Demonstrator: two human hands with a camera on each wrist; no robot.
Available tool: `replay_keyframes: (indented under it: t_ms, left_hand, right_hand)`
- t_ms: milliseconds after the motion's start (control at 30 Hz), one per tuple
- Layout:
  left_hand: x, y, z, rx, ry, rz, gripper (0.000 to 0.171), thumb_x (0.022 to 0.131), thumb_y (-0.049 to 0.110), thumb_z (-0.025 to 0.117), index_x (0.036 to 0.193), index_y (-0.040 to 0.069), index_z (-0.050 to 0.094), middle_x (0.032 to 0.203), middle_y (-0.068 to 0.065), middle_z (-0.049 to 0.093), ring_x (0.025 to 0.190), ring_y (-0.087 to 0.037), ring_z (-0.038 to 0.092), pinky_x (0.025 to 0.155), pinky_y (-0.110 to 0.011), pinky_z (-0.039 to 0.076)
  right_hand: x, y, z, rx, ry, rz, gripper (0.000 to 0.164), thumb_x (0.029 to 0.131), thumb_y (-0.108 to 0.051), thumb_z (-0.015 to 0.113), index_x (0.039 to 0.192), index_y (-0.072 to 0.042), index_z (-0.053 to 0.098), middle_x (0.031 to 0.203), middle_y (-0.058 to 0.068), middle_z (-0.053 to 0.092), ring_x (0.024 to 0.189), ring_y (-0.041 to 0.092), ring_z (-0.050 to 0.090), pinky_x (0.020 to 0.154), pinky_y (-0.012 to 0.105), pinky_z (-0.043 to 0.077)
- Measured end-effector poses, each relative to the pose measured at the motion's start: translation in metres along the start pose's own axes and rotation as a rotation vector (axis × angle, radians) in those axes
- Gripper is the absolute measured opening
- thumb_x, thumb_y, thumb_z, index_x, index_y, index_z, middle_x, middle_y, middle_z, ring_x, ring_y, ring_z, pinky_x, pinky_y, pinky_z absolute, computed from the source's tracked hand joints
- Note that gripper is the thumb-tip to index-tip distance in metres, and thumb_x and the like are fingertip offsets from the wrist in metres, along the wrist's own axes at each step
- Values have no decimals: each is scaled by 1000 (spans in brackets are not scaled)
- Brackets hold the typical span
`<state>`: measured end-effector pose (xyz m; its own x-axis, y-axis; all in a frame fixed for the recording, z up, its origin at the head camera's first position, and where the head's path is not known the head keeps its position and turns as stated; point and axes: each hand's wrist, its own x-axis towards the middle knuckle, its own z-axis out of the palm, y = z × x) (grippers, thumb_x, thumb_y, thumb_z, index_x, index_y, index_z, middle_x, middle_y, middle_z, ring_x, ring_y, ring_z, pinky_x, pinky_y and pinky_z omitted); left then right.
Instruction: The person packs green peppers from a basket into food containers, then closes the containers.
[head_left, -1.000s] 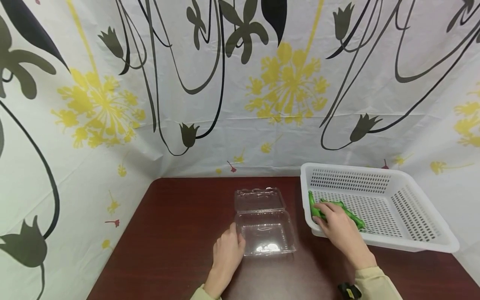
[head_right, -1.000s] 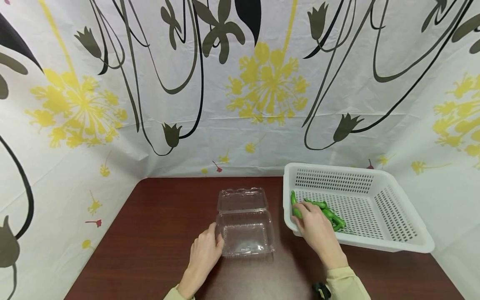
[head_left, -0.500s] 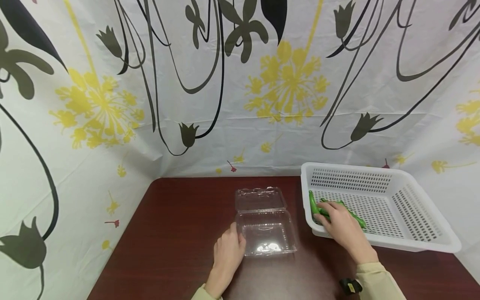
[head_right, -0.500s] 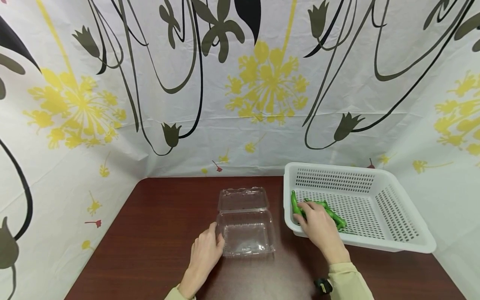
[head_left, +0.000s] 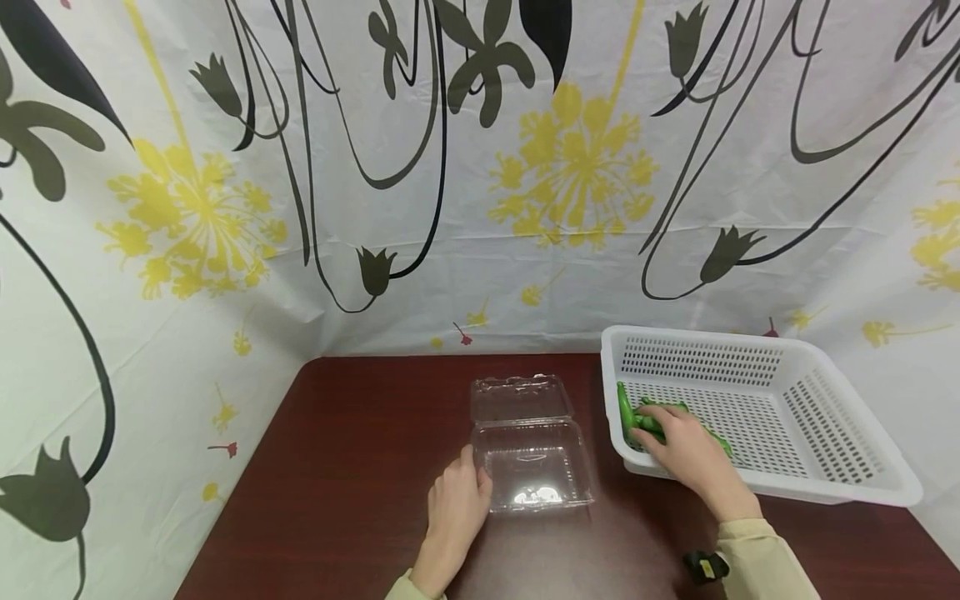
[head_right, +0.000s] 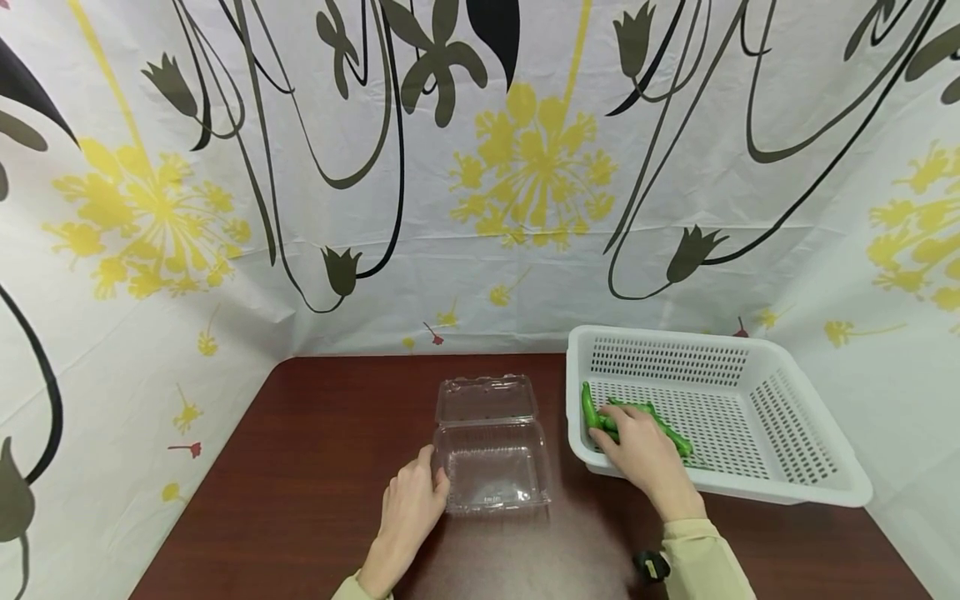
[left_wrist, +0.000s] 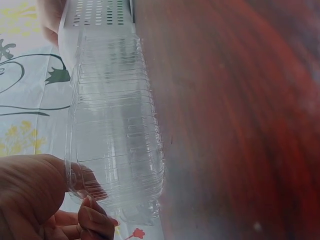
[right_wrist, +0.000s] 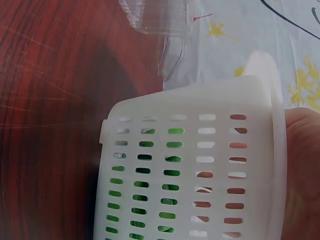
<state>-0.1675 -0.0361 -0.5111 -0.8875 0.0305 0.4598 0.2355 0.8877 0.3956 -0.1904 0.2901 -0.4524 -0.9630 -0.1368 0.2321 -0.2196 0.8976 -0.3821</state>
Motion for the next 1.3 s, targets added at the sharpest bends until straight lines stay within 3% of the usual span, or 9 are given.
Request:
replay_keyframes:
  t_ms: [233,500,1000,1300]
  left_hand:
    - [0,1,-1,-10,-18,-8,36,83,6,72,115,-10,65,76,-15,69,44,-14,53,39,-25,39]
    - [1,1,0,-10,-26,-12,37,83,6,72,115,-9,64,77,-15,69,46,-18,58,40,-28,42]
    - [3,1,3,-25,-11,-5,38,81,4,73,115,-10,64,76,-15,69,46,-18,57,40,-27,42]
    - [4,1,3,-22,4,-6,37,81,4,73,115,-9,64,78,-16,69,48,-22,60,41,-29,44]
  right_hand:
    - [3,5,-1,17,-51,24,47,94,-29,70,129,2,63,125,34,59,108,51,59,80,62,48]
    - [8,10,-2,20,-99,29,49,94,-30,70,130,3,62,122,33,61,107,50,60,83,62,48]
    - [17,19,-3,18,-117,55,36,92,-15,72,121,4,65,107,25,67,90,36,63,72,55,49]
    - [22,22,-4,6,-159,119,39,92,-10,71,125,9,62,120,32,62,109,51,59,86,63,47]
